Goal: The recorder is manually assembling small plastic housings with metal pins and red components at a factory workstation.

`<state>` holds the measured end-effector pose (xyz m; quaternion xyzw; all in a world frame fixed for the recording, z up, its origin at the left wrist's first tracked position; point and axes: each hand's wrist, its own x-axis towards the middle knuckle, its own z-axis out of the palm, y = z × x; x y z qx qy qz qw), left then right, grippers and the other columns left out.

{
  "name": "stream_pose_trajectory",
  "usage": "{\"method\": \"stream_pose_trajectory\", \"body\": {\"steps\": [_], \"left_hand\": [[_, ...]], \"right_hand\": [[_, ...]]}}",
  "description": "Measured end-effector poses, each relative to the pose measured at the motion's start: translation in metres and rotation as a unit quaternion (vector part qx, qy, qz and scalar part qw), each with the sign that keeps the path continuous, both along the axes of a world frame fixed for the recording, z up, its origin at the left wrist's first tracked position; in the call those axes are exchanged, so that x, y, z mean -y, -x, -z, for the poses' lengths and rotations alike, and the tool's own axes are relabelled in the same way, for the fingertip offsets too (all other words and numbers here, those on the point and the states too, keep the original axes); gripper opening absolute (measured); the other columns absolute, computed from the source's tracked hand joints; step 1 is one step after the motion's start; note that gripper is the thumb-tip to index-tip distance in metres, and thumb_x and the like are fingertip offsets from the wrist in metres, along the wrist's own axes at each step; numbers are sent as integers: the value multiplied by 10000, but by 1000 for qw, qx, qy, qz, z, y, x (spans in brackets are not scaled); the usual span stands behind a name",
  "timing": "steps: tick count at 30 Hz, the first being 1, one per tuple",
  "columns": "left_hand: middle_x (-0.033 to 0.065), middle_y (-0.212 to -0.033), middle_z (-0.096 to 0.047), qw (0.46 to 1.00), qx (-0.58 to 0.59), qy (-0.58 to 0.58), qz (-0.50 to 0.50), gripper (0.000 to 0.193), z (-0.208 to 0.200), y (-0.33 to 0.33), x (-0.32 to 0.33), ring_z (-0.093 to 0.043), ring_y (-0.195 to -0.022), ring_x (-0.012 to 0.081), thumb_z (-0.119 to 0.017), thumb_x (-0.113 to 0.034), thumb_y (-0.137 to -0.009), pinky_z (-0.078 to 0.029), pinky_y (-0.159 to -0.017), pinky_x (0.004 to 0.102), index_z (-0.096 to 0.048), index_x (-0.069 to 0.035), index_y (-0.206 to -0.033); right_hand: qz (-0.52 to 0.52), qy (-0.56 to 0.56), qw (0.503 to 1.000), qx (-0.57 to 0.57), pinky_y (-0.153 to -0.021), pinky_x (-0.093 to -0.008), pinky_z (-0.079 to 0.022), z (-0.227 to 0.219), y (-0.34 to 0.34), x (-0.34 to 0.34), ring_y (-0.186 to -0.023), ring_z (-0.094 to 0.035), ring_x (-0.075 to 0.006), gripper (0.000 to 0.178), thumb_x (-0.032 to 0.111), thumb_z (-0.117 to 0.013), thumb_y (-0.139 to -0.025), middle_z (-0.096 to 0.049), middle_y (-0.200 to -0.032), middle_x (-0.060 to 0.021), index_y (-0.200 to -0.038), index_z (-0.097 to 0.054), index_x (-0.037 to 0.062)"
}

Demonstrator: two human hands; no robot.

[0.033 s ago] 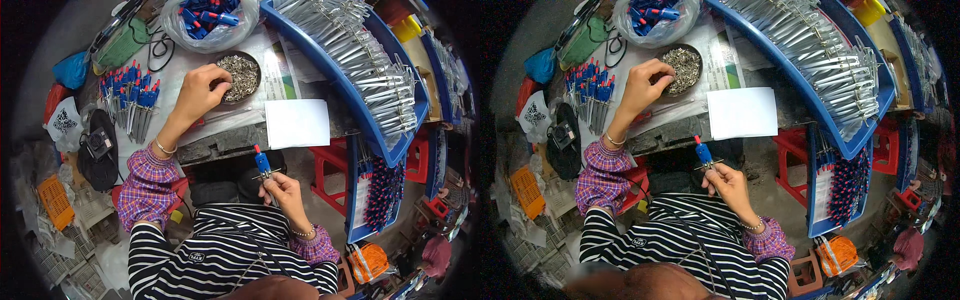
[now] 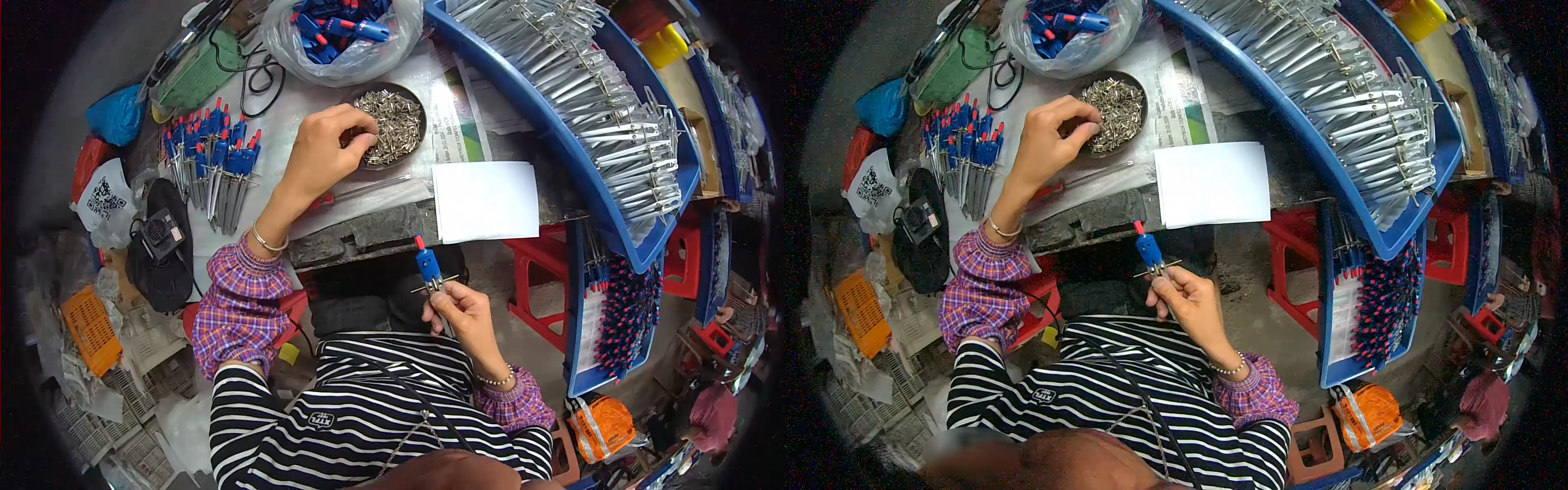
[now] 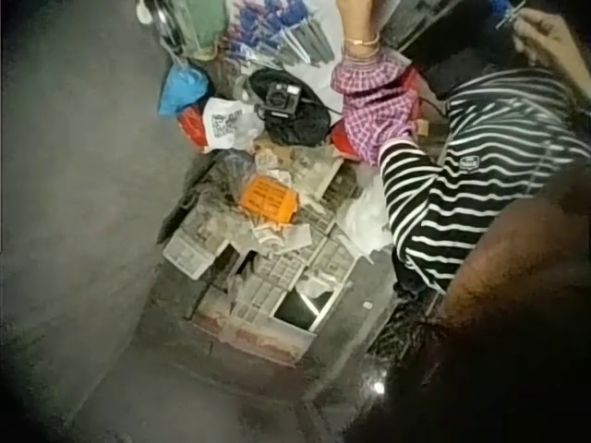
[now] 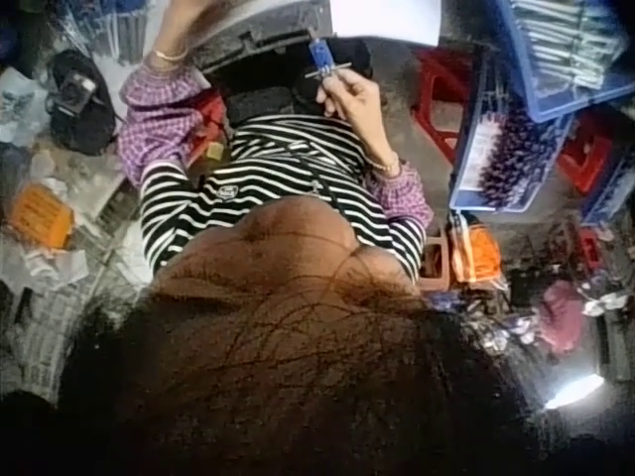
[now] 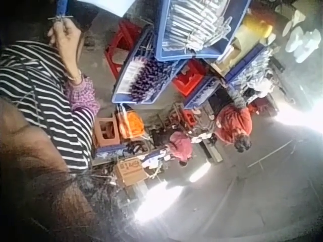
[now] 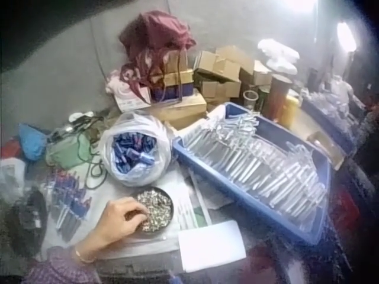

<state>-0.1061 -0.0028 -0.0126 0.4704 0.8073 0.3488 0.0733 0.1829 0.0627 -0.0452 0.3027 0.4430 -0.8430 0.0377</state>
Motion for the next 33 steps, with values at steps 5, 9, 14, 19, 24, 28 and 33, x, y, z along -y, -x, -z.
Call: {"method": "stream_pose_trajectory", "body": {"steps": [5,9,14,19,24,28,33], "left_hand": [[34,-773,-654,999,26,-9,-24,77,-3,2,6,-575,-639,81,-671,-54,-743,-432,-574,224,-662,-9,-804],[29,-793,-657,992,114,-11,-46,48,-8,0,7,-587,-692,65,-656,-12,-762,-453,-620,203,-651,7,-806],[12,-707,-652,989,124,-79,-9,47,-5,0,14,-582,-621,56,-666,-12,-735,-449,-579,198,-659,-5,-782],[68,-810,-658,927,371,-46,21,99,-24,-33,17,-616,-732,103,-620,51,-768,-474,-649,200,-643,24,-860],[112,-813,-665,831,552,-20,62,102,-14,-69,29,-639,-715,149,-606,62,-798,-515,-639,233,-620,37,-895],[109,-854,-656,828,557,-10,59,107,-5,-86,34,-628,-751,139,-621,67,-791,-505,-639,221,-616,47,-895],[68,-876,-618,887,456,-24,72,119,-2,-98,32,-601,-738,112,-665,83,-735,-483,-630,199,-635,45,-844]], "right_hand": [[0,-1,1000,2,-492,-216,-455,-2,1,1,-539,-514,-75,163,99,-519,-925,-607,-720,-80,-927,-578,-53],[2,-6,1000,-6,-491,-214,-454,0,4,-1,-541,-514,-76,176,98,-519,-924,-605,-721,-80,-963,-587,-60],[9,3,1000,-11,-491,-216,-454,-2,6,0,-539,-511,-76,175,96,-518,-924,-604,-719,-79,-956,-591,-60],[24,11,1000,-13,-490,-217,-454,-1,5,1,-541,-514,-71,171,109,-520,-930,-605,-720,-75,-907,-581,-50],[12,-34,999,-8,-491,-217,-459,0,5,3,-539,-520,-69,165,105,-522,-930,-606,-716,-71,-883,-576,-44],[26,-96,995,-1,-459,-201,-435,-1,5,5,-508,-537,-47,175,90,-547,-903,-627,-653,-35,-796,-608,-35],[30,-114,993,-8,-457,-199,-425,-3,7,6,-512,-548,-51,160,81,-552,-895,-636,-658,-42,-811,-610,-42]]}}
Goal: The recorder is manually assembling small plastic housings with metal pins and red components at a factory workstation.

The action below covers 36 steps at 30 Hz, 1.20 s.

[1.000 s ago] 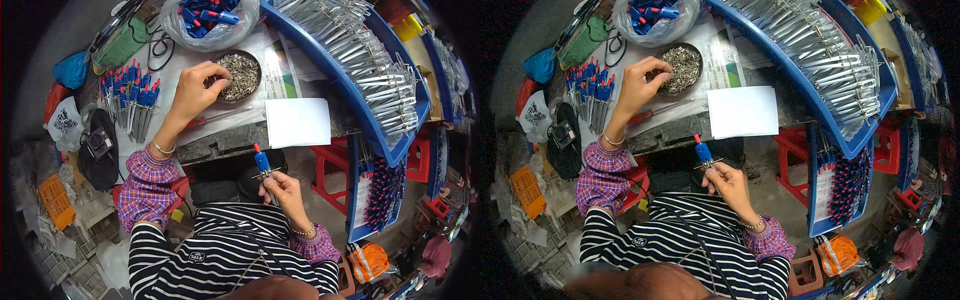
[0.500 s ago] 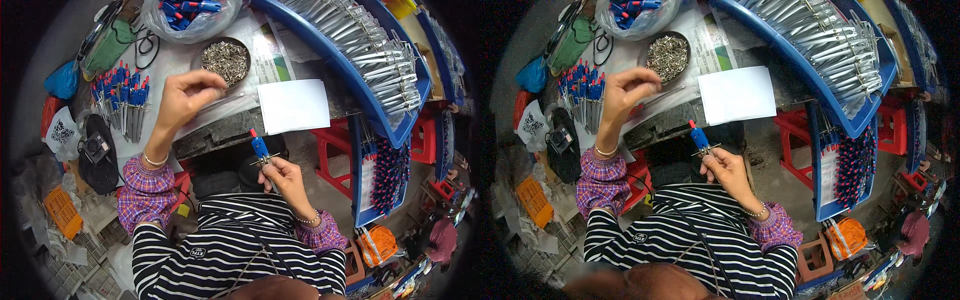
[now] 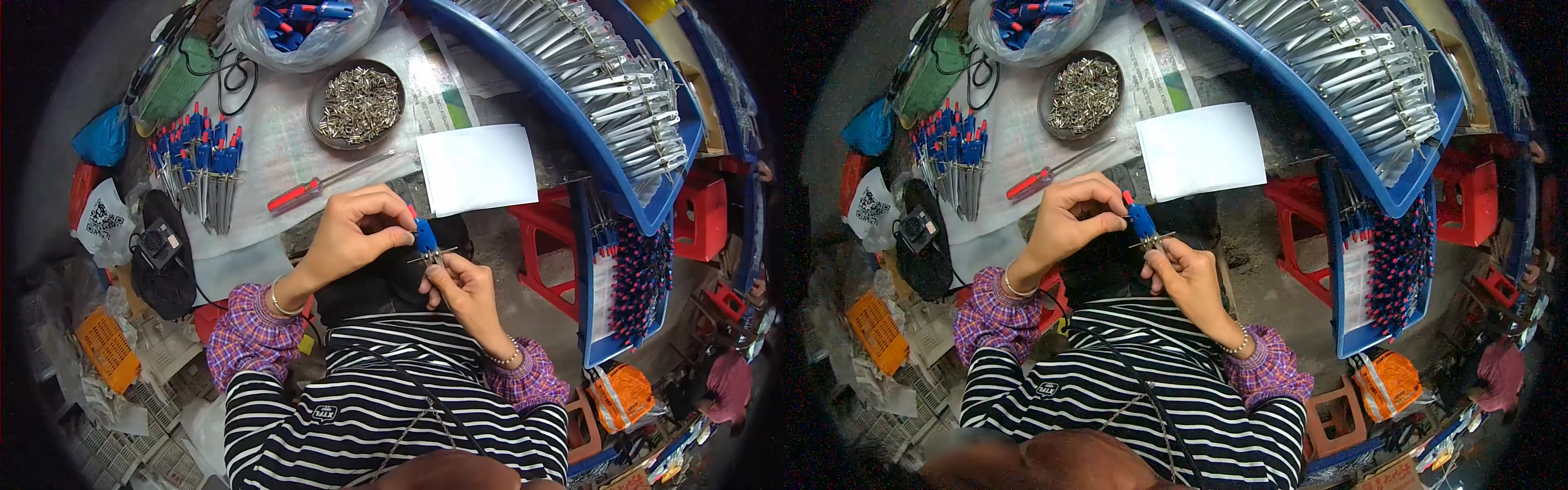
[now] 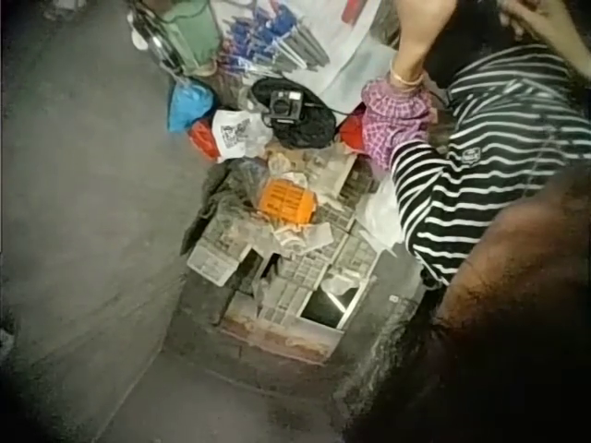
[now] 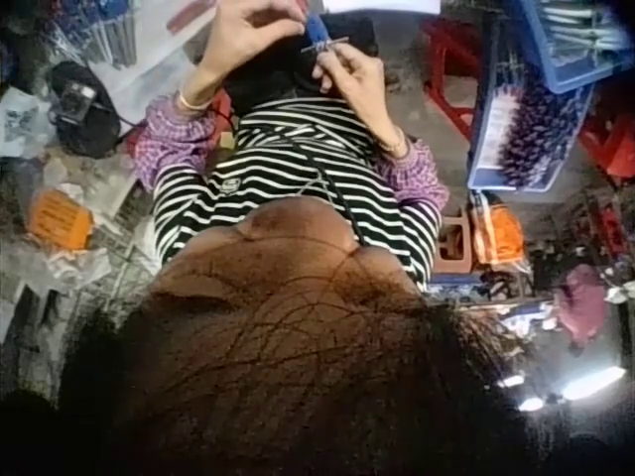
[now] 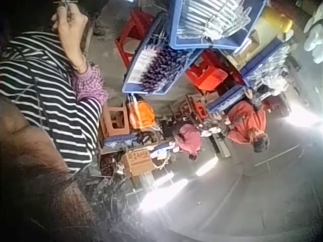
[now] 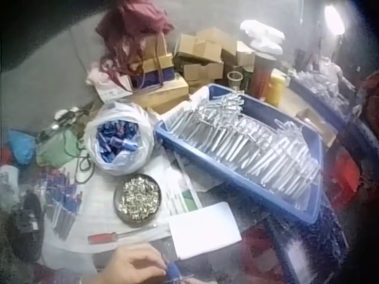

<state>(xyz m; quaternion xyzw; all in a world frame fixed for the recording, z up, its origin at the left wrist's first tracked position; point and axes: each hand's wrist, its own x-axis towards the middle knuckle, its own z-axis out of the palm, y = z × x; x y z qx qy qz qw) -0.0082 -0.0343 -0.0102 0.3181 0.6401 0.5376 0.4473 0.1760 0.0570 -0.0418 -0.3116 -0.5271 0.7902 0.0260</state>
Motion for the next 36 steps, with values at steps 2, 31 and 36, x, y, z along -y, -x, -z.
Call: {"method": "stream_pose_trajectory", "body": {"steps": [2,31,36], "left_hand": [[44,-858,-594,995,-100,3,12,130,0,-2,-1,-567,-675,81,-698,82,-693,-447,-579,184,-658,21,-800],[69,-773,-626,979,-202,-14,-8,109,-8,-13,-8,-582,-657,107,-711,61,-660,-427,-546,202,-655,15,-742],[50,-857,-614,992,-126,11,0,207,-4,-14,-2,-569,-699,78,-697,69,-695,-451,-593,190,-645,10,-887]], "right_hand": [[-1,-8,1000,0,-458,-199,-425,-2,0,0,-513,-550,-52,156,79,-553,-893,-636,-659,-42,-819,-612,-44],[-15,-235,972,-10,-460,-211,-462,-17,-4,2,-516,-613,-93,98,52,-589,-870,-670,-692,-76,-873,-629,-37],[-13,-313,949,-31,-454,-216,-457,-9,-5,5,-507,-610,-96,127,55,-592,-871,-660,-670,-67,-958,-627,-31]]}}
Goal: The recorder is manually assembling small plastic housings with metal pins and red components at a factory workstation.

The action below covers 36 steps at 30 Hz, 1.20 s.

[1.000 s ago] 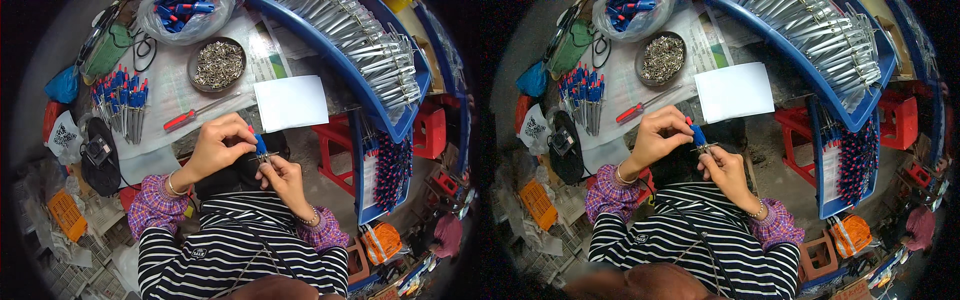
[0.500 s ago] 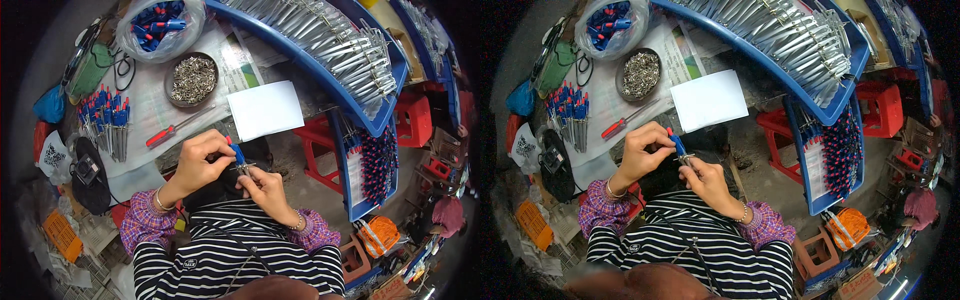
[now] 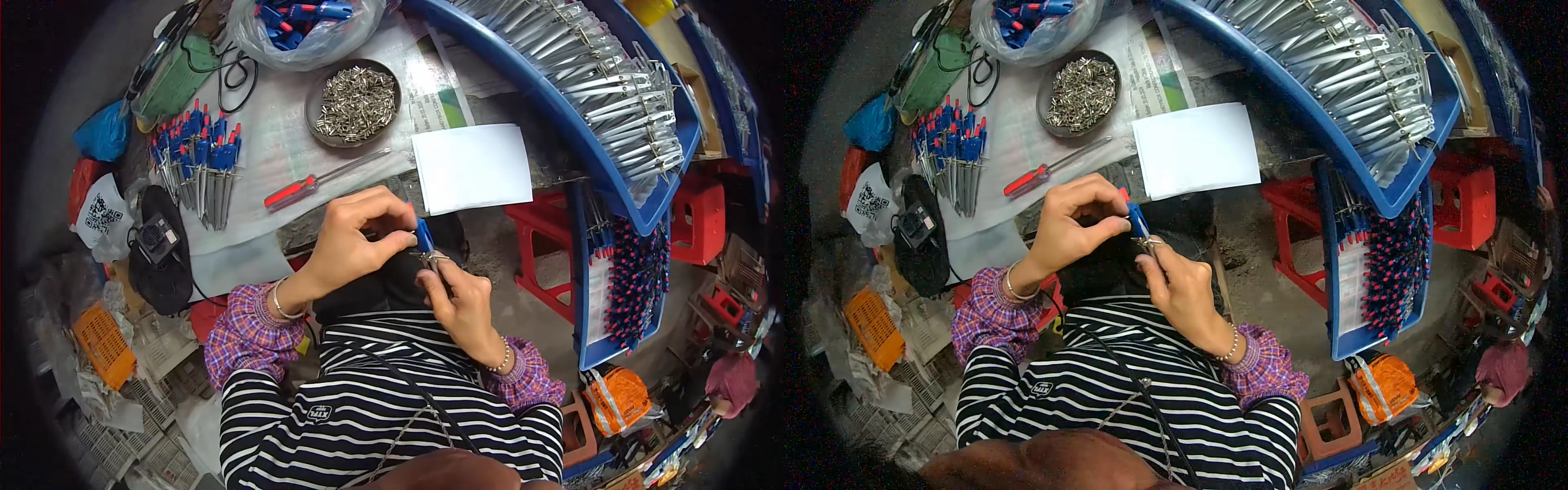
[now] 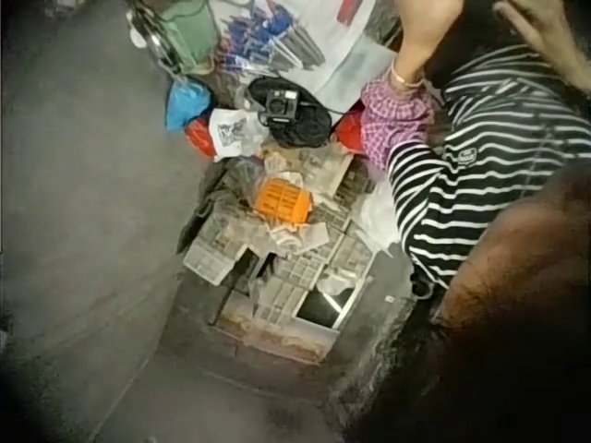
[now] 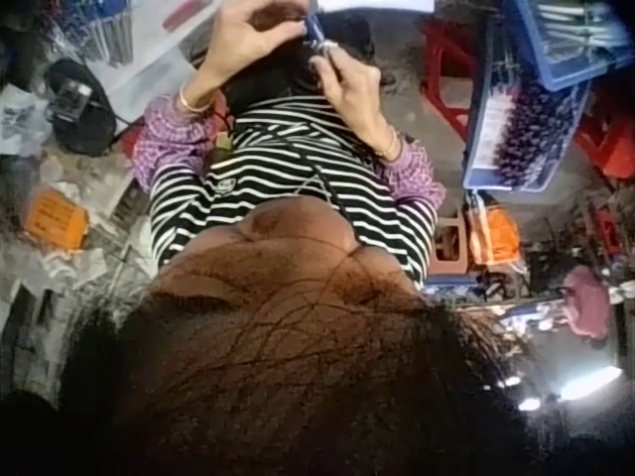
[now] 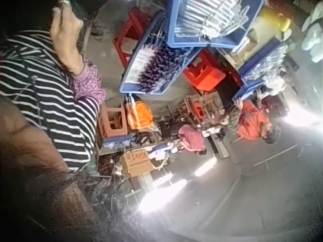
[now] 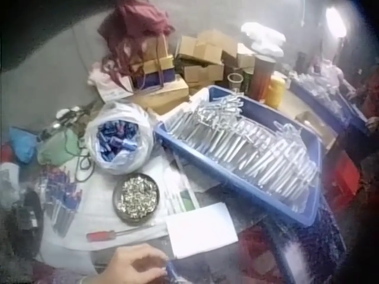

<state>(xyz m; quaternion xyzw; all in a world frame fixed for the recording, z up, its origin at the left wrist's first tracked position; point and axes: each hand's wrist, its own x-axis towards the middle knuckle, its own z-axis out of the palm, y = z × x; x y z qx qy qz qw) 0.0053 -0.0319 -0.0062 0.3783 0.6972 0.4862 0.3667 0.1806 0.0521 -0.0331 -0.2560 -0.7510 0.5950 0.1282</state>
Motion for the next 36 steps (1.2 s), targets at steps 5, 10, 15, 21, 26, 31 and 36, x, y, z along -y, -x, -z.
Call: {"method": "stream_pose_trajectory", "body": {"steps": [5,10,15,21,26,31,36], "left_hand": [[44,-976,-611,993,109,18,-31,373,-8,1,-3,-590,-788,101,-688,73,-710,-497,-753,217,-586,-7,-1061],[89,-1014,-621,965,259,49,5,372,-6,7,-3,-628,-894,146,-685,76,-718,-518,-830,256,-570,18,-1067],[108,-935,-639,960,274,57,-2,317,-6,8,-1,-639,-882,157,-693,73,-720,-531,-792,253,-580,33,-1014],[89,-903,-637,965,252,72,10,274,-9,8,-3,-628,-831,129,-706,63,-712,-527,-752,236,-596,29,-961],[77,-896,-634,962,259,80,1,265,-5,8,0,-624,-818,119,-714,56,-710,-523,-738,228,-600,25,-947],[69,-897,-631,965,247,90,17,259,-5,8,-5,-619,-812,109,-717,41,-717,-518,-737,220,-599,23,-947],[53,-918,-620,970,223,88,39,310,-9,12,-11,-613,-828,96,-705,20,-743,-504,-749,210,-597,28,-1033]], "right_hand": [[-5,-37,999,-9,-451,-233,-460,1,0,1,-487,-603,-110,149,55,-596,-865,-640,-645,-70,-987,-626,-25],[-13,-23,999,-22,-448,-231,-459,-1,-3,-2,-492,-611,-114,122,59,-596,-865,-646,-655,-75,-945,-634,-24],[-18,18,999,-27,-442,-226,-455,-1,-1,2,-489,-608,-113,105,60,-597,-865,-651,-663,-76,-905,-638,-28],[-14,9,999,-32,-437,-222,-452,-3,0,1,-482,-599,-104,95,55,-597,-864,-657,-669,-63,-855,-639,-30],[-16,45,998,-33,-438,-219,-453,-2,-1,2,-481,-595,-98,106,56,-595,-868,-660,-675,-63,-845,-637,-38],[-7,74,997,-30,-440,-213,-448,-3,-2,0,-488,-590,-88,116,56,-594,-869,-657,-671,-58,-822,-631,-44],[-27,257,966,14,-465,-198,-430,-5,0,-12,-496,-523,-52,177,77,-557,-898,-637,-664,-42,-790,-621,-48]]}}
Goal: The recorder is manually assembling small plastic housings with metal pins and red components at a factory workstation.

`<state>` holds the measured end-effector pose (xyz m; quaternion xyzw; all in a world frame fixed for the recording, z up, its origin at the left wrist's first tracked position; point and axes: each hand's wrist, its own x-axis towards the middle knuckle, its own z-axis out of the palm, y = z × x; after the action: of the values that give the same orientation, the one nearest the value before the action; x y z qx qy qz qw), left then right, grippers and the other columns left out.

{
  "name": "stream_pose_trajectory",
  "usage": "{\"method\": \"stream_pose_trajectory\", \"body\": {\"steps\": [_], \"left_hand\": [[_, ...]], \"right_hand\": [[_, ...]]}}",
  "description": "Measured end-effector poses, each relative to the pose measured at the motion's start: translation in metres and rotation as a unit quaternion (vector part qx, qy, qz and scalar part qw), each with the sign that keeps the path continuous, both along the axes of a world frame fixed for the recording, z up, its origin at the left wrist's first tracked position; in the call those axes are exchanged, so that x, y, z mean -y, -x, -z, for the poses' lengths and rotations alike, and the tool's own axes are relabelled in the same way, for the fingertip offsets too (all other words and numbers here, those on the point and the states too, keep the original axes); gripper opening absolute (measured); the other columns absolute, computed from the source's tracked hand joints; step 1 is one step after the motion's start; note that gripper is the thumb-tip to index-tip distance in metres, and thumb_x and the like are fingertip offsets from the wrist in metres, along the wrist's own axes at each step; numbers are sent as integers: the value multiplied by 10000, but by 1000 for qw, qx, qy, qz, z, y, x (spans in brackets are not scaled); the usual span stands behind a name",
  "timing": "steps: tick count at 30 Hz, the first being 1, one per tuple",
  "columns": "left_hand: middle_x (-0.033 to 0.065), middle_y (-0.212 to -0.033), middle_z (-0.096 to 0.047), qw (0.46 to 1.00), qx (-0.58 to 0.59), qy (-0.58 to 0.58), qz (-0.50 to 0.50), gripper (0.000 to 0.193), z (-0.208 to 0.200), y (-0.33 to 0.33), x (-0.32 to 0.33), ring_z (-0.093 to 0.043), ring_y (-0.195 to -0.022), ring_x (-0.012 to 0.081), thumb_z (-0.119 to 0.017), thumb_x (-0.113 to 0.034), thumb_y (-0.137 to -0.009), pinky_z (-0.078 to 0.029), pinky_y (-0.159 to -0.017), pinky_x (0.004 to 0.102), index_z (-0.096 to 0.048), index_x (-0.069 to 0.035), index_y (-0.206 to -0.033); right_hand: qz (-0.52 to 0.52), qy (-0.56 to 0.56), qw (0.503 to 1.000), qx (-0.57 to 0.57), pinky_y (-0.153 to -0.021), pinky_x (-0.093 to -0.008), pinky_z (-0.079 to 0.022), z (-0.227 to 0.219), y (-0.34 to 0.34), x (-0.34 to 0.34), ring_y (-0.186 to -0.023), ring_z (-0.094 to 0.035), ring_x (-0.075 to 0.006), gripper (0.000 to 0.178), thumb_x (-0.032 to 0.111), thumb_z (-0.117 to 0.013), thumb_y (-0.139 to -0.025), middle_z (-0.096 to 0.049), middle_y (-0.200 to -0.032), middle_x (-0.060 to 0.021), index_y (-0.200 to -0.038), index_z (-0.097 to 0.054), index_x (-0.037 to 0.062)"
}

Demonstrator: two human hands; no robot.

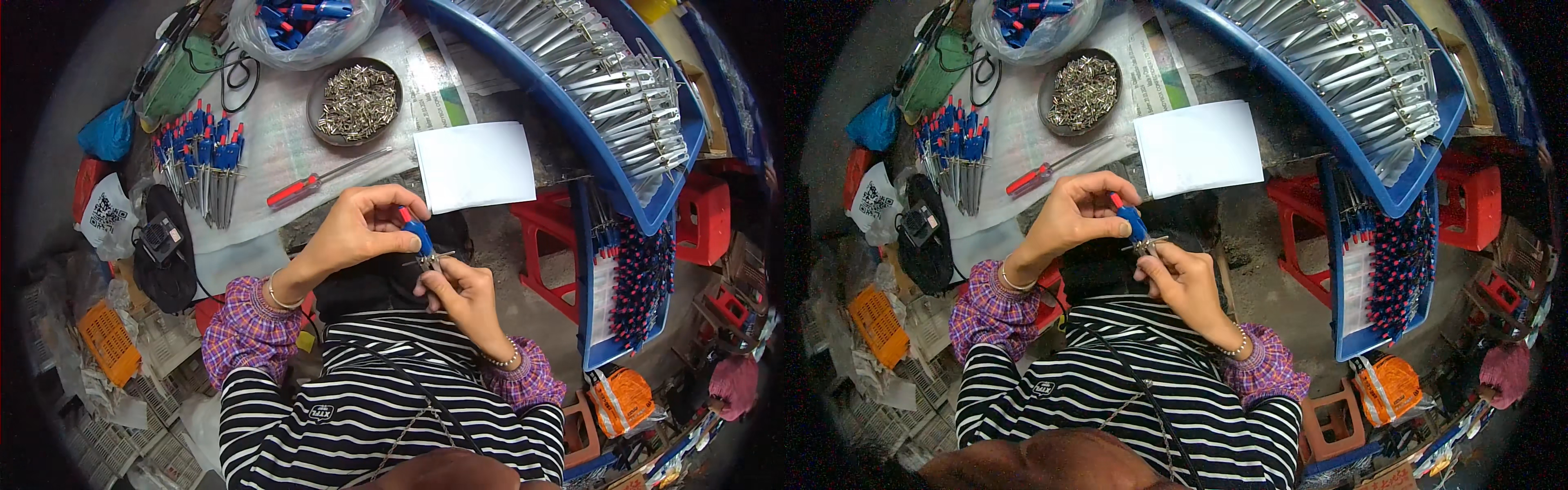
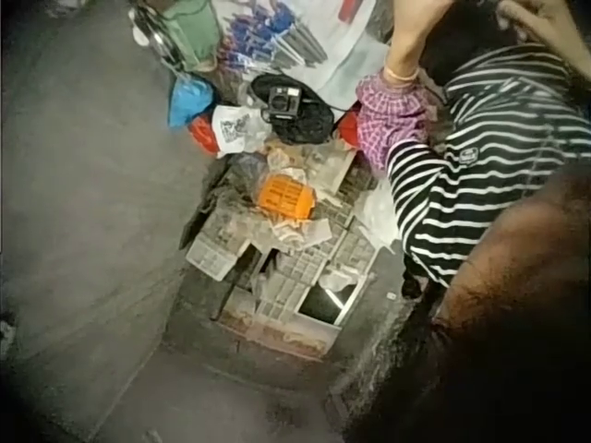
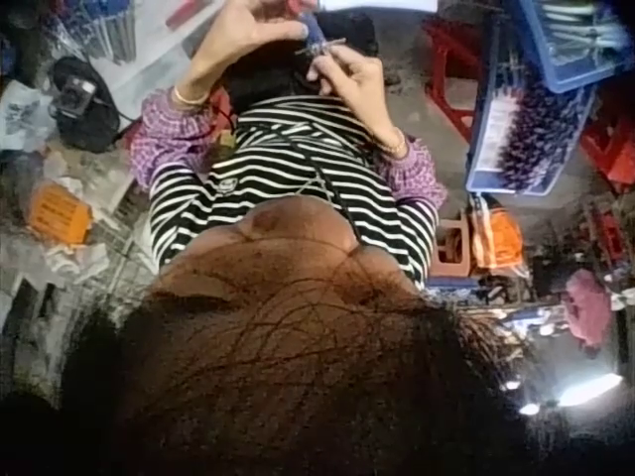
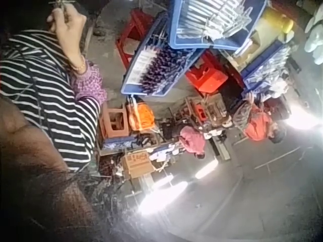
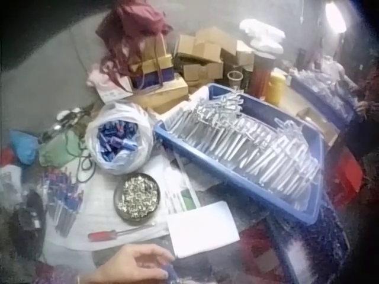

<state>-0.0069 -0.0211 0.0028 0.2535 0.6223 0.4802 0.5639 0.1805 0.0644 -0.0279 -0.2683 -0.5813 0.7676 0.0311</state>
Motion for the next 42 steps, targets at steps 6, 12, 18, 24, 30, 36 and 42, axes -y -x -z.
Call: {"method": "stream_pose_trajectory", "body": {"steps": [6,12,18,24,30,36,42], "left_hand": [[71,-994,-612,998,46,-36,-40,450,4,-4,9,-599,-945,127,-668,22,-775,-502,-814,238,-522,-1,-1200],[56,-989,-597,984,45,-161,-55,389,1,-4,21,-587,-970,132,-601,62,-791,-458,-883,277,-510,9,-1165],[29,-986,-594,972,-45,-122,-195,409,-30,64,69,-574,-863,108,-556,-10,-814,-458,-805,254,-521,-54,-1219],[-58,-741,-489,873,-378,-41,-306,383,-68,178,123,-455,-692,39,-505,-48,-839,-379,-651,182,-572,-74,-1215],[-78,-704,-453,861,-391,66,-319,398,-55,239,151,-385,-608,30,-482,-36,-808,-317,-562,193,-601,-95,-1183],[-4,-983,-589,866,-410,146,-244,384,-15,278,166,-512,-878,111,-484,-27,-818,-416,-751,245,-593,-78,-1182],[51,-1115,-611,814,-497,125,-274,389,-6,266,180,-549,-1021,153,-544,-27,-801,-426,-886,287,-578,-60,-1188]], "right_hand": [[2,35,999,23,-482,-201,-448,-1,2,1,-510,-520,-63,169,51,-535,-890,-634,-687,-74,-769,-594,-51],[-2,39,999,-11,-659,-218,-495,-1,4,11,-774,-632,-114,249,7,-534,-875,-682,-926,-101,-1108,-586,-65],[-38,2,998,-55,-802,-261,-495,8,11,16,-884,-628,-154,252,10,-557,-869,-667,-989,-132,-1108,-589,-67],[-85,-34,996,-22,-758,-258,-507,17,14,22,-822,-642,-146,208,29,-571,-870,-687,-899,-119,-1048,-621,-67],[-85,-58,995,-14,-734,-255,-505,21,15,24,-804,-648,-140,191,60,-571,-877,-694,-863,-110,-1020,-639,-47],[-101,-79,992,1,-721,-243,-501,13,20,23,-808,-657,-134,184,59,-590,-860,-695,-853,-106,-1005,-641,-42],[-149,-144,978,-16,-739,-239,-502,0,28,14,-801,-658,-139,196,27,-583,-857,-689,-860,-112,-1029,-621,-61]]}}
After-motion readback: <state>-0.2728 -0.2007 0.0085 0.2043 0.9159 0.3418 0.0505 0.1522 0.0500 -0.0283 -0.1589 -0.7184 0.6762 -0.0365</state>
